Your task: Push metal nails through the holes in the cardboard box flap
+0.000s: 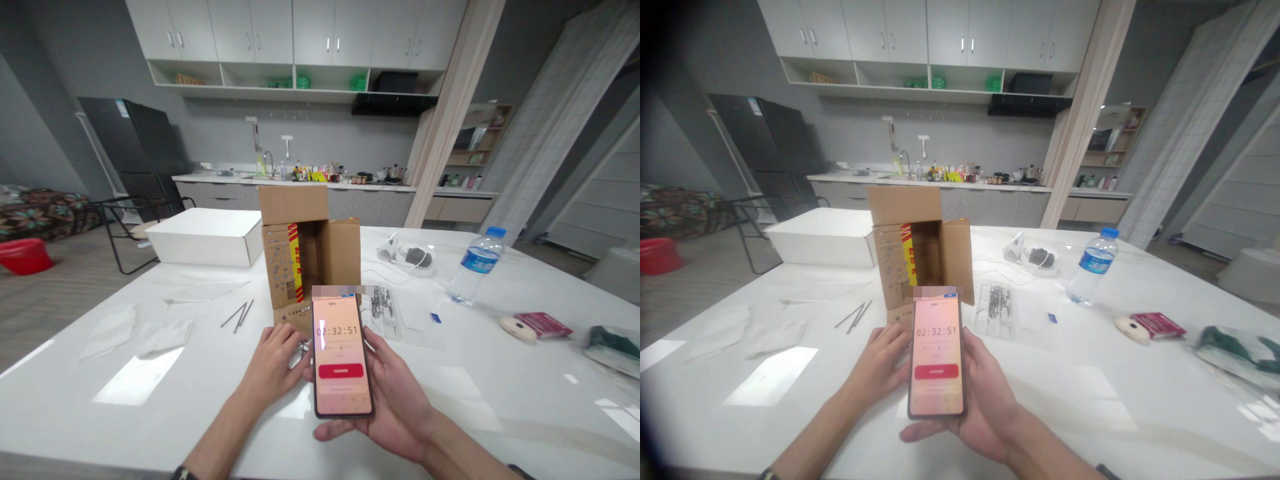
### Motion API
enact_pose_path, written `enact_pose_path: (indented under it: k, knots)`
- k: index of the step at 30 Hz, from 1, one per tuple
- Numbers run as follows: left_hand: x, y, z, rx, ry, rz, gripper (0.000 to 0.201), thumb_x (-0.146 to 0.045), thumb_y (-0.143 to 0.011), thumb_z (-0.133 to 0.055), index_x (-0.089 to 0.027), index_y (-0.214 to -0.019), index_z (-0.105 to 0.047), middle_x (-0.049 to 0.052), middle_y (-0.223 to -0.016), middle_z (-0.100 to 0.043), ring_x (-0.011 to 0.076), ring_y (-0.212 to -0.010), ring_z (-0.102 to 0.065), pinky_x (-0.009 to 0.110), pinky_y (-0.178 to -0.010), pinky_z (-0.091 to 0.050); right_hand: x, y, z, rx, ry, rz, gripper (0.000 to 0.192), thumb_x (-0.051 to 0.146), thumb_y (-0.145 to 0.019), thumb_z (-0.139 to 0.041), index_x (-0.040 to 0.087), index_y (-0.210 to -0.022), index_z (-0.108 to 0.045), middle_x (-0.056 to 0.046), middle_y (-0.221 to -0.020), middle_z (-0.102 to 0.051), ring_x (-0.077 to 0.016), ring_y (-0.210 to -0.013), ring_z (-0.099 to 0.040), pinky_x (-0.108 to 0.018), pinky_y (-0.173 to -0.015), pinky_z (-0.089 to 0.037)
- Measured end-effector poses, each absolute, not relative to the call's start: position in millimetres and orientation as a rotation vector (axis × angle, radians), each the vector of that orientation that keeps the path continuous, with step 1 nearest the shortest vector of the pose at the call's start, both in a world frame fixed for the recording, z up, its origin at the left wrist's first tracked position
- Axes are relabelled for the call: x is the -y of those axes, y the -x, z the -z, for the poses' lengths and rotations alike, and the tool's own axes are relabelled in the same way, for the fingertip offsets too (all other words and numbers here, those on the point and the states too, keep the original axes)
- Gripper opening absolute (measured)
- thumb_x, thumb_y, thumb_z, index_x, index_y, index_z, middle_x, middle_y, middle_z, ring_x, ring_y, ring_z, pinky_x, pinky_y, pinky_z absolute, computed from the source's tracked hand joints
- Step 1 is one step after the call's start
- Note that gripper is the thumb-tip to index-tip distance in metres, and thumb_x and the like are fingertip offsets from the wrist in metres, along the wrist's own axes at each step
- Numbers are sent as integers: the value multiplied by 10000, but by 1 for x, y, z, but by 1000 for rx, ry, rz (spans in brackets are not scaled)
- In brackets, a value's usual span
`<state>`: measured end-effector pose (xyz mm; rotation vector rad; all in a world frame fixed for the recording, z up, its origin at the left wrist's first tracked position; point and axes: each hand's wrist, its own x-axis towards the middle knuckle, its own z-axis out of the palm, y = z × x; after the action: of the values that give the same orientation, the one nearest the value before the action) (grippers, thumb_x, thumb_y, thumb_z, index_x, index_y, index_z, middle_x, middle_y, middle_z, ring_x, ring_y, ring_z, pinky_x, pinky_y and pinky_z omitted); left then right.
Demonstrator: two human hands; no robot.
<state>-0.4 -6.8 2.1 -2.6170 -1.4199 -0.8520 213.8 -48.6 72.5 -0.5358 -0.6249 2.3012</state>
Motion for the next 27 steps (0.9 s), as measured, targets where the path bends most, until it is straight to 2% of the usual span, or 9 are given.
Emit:
enact_pose_path:
  k: [8, 15, 27]
  knots:
    - [8, -1, -5, 1358, 2687, 820, 159, -360, -889, -550, -209, -927, -584, 52, -935, -604, 217, -892, -547, 378, -775, -395, 47, -223, -71, 527, 521, -2357, 610, 597, -942, -330, 175, -1340, -523, -147, -1157, -652, -249, -832, -645, -495, -742, -523]
    - [9, -2, -7, 1365, 2688, 805, 171, -376, -883, -564, -208, -902, -588, 48, -934, -603, 213, -890, -547, 366, -768, -397, 45, -232, -69, 419, 428, -2371, 597, 554, -913, -337, 133, -1271, -561, -159, -1297, -583, -272, -1063, -574, -449, -769, -501]
    - [9, -3, -8, 1416, 2720, 767, 203, -401, -883, -566, -217, -961, -603, 54, -987, -610, 225, -942, -553, 391, -816, -406, 46, -241, -65, 344, 526, -2303, 583, 550, -837, -391, 139, -1195, -597, -154, -1172, -633, -273, -981, -597, -385, -675, -487]
